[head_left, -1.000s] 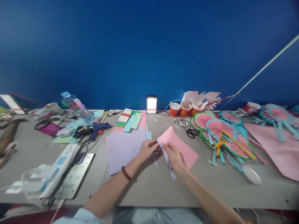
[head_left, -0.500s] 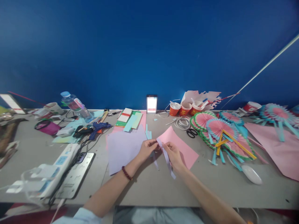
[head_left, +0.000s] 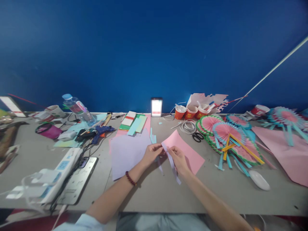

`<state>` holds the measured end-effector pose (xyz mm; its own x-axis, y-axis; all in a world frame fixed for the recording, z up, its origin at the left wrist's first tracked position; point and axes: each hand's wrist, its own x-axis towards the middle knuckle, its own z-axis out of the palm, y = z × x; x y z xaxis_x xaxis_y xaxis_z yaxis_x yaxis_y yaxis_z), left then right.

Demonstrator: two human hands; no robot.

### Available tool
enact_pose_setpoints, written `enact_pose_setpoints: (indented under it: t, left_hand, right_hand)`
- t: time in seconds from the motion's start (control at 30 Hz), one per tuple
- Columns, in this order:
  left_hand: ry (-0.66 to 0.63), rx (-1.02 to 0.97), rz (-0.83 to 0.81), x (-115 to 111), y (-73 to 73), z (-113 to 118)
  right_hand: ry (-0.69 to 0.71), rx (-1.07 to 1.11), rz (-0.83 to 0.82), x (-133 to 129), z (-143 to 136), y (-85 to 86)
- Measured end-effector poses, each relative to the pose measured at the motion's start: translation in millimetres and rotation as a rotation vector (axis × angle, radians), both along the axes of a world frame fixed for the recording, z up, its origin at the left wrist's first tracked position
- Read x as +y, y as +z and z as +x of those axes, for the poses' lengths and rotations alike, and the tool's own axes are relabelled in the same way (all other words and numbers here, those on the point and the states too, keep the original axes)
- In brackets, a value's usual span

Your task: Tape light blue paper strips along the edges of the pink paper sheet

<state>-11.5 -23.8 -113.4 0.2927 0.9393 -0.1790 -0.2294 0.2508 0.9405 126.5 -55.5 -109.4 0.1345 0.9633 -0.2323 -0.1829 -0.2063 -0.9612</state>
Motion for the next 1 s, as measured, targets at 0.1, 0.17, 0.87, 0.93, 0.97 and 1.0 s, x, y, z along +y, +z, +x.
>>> enact_pose_setpoints:
  t: [0.1, 0.17, 0.87, 0.93, 0.97, 1.0]
  left_hand:
    - [0.002, 0.002, 0.004, 0.0, -0.2, 0.1]
    - [0.007, 0.004, 0.005, 0.0, 0.0, 0.1]
    - [0.006, 0.0, 0.004, -0.2, -1.6, -0.9]
    - [0.007, -0.001, -0.008, -0.2, -2.1, -0.7]
    - [0.008, -0.003, -0.013, 0.0, -2.6, -0.5]
    - [0.01, -0.008, -0.014, 0.2, -3.3, -0.3]
  right_hand:
    - [-0.002, -0.014, 0.01, 1.1, -0.2, -1.4]
    - [-0.001, -0.018, 0.013, 1.9, -0.3, -3.4]
    - [0.017, -0.032, 0.022, 0.6, 0.7, -10.3]
    - [0.022, -0.044, 0.022, 0.7, 0.8, -10.6]
    - [0.02, -0.044, 0.022, 0.8, 0.7, -10.7]
    - [0.018, -0.041, 0.022, 0.9, 0.6, -10.9]
